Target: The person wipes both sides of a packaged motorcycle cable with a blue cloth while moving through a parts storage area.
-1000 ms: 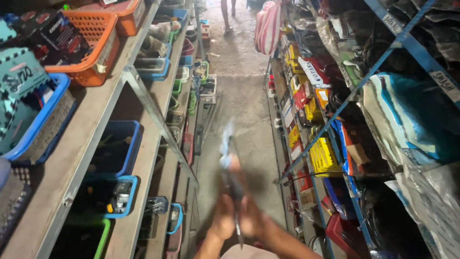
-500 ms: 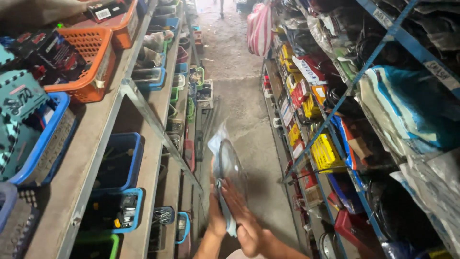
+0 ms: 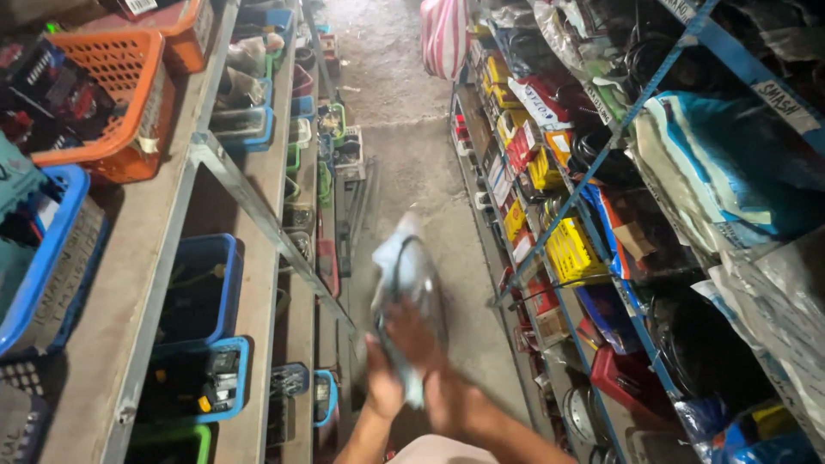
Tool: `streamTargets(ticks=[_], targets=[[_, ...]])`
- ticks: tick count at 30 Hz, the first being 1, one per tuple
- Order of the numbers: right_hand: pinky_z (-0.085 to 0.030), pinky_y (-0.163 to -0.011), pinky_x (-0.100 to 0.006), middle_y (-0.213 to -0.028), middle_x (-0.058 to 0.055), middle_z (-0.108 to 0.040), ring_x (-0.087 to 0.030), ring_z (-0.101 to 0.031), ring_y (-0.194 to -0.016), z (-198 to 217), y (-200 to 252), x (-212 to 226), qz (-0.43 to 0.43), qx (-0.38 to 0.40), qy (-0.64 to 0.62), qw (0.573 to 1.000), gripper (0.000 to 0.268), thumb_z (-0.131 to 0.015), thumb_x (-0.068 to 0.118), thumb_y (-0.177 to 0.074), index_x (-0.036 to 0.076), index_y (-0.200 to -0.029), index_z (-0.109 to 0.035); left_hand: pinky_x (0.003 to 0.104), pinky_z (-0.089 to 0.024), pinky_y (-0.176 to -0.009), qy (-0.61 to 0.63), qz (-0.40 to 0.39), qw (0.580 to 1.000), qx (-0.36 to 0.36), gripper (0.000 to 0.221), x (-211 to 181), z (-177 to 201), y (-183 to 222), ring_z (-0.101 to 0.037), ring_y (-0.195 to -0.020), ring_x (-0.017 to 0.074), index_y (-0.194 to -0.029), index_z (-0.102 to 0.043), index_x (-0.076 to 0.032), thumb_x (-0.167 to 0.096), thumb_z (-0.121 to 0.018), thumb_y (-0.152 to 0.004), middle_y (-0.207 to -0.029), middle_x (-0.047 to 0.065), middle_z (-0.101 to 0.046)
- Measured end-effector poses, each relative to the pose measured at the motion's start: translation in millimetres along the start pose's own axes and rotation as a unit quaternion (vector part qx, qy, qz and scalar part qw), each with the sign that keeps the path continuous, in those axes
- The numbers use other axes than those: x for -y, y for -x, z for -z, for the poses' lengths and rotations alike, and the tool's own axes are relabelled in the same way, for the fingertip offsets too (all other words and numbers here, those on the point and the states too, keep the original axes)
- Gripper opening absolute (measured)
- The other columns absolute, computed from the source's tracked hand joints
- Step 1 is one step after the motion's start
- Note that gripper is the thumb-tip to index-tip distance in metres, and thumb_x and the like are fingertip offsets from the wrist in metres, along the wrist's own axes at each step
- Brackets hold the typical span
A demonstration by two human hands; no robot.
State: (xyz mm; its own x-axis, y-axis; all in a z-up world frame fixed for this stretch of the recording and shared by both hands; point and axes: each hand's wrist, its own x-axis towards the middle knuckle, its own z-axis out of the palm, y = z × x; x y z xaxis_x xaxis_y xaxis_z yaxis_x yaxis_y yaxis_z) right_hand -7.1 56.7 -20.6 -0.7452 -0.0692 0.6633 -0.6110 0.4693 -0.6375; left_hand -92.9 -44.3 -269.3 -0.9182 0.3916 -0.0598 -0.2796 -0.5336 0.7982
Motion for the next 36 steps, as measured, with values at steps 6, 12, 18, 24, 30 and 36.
streamTargets(ticks=[6, 12, 18, 24, 30, 36], targets=[[-0.029, -0.131, -0.046, -0.172, -0.011, -0.018, -0.024, -0.038, -0.151, 41, -13, -65, -0.026, -0.163, -0.24, 0.957, 0.074, -0.032, 0.053, -0.115, 0.011, -0.165, 0.003, 0.032, -0.052, -0.068, -0.251, -0.045, 0.941, 0.224, 0.033, -170, -165, 52, -0.057, -0.072, 0.0152, -0.121, -0.065, -0.001, -0.011, -0.067, -0.09, -0.087, 0.003, -0.07], [-0.004, -0.128, -0.064, -0.159, -0.01, -0.045, -0.041, -0.017, -0.161, 92, -26, -41, -0.081, -0.147, 0.156, 0.973, 0.06, -0.013, 0.042, -0.114, 0.01, -0.131, -0.06, 0.037, -0.041, -0.113, -0.299, -0.133, 0.917, 0.23, 0.082, -166, -198, 51, -0.052, -0.138, 0.0324, -0.153, -0.035, 0.001, 0.003, -0.044, -0.071, -0.152, 0.021, -0.051], [-0.021, -0.124, -0.061, -0.113, -0.011, -0.069, -0.032, -0.057, -0.115, 118, -35, -45, 0.06, -0.117, 0.166, 0.977, 0.037, -0.03, 0.029, -0.101, 0.011, -0.108, -0.062, 0.032, -0.057, -0.087, -0.385, -0.105, 0.905, 0.148, 0.065, -152, -194, 59, -0.072, -0.1, 0.0269, -0.14, -0.05, 0.003, -0.008, -0.054, -0.076, -0.121, 0.017, -0.073], [-0.044, -0.107, -0.036, -0.128, -0.017, -0.064, -0.028, -0.06, -0.117, 127, -18, -105, -0.177, -0.309, 0.065, 0.932, 0.043, -0.027, 0.019, -0.105, -0.002, -0.121, -0.061, 0.036, -0.045, -0.107, -0.24, -0.14, 0.942, 0.189, 0.072, -165, -186, 60, -0.06, -0.123, 0.0299, -0.145, -0.046, 0.006, 0.004, -0.044, -0.073, -0.137, 0.021, -0.062], [-0.038, -0.055, -0.043, -0.067, -0.011, -0.055, -0.027, -0.046, -0.054, 126, 8, -129, -0.164, -0.24, 0.225, 0.93, 0.036, -0.035, 0.016, -0.11, 0.001, -0.084, -0.055, 0.037, -0.04, -0.112, -0.231, -0.129, 0.952, 0.154, 0.072, -185, -171, 49, -0.057, -0.131, 0.0312, -0.144, -0.047, 0.008, 0.005, -0.047, -0.072, -0.141, 0.021, -0.06], [-0.037, -0.054, -0.048, -0.061, -0.02, -0.057, -0.037, -0.045, -0.051, 128, 13, -109, -0.264, -0.332, 0.285, 0.86, 0.045, -0.04, 0.02, -0.108, -0.003, -0.071, -0.054, 0.053, -0.038, -0.117, -0.141, -0.101, 0.922, 0.346, 0.093, -264, -197, 43, -0.049, -0.141, 0.0426, -0.159, -0.013, 0.003, -0.007, -0.064, -0.083, -0.156, 0.031, -0.042]])
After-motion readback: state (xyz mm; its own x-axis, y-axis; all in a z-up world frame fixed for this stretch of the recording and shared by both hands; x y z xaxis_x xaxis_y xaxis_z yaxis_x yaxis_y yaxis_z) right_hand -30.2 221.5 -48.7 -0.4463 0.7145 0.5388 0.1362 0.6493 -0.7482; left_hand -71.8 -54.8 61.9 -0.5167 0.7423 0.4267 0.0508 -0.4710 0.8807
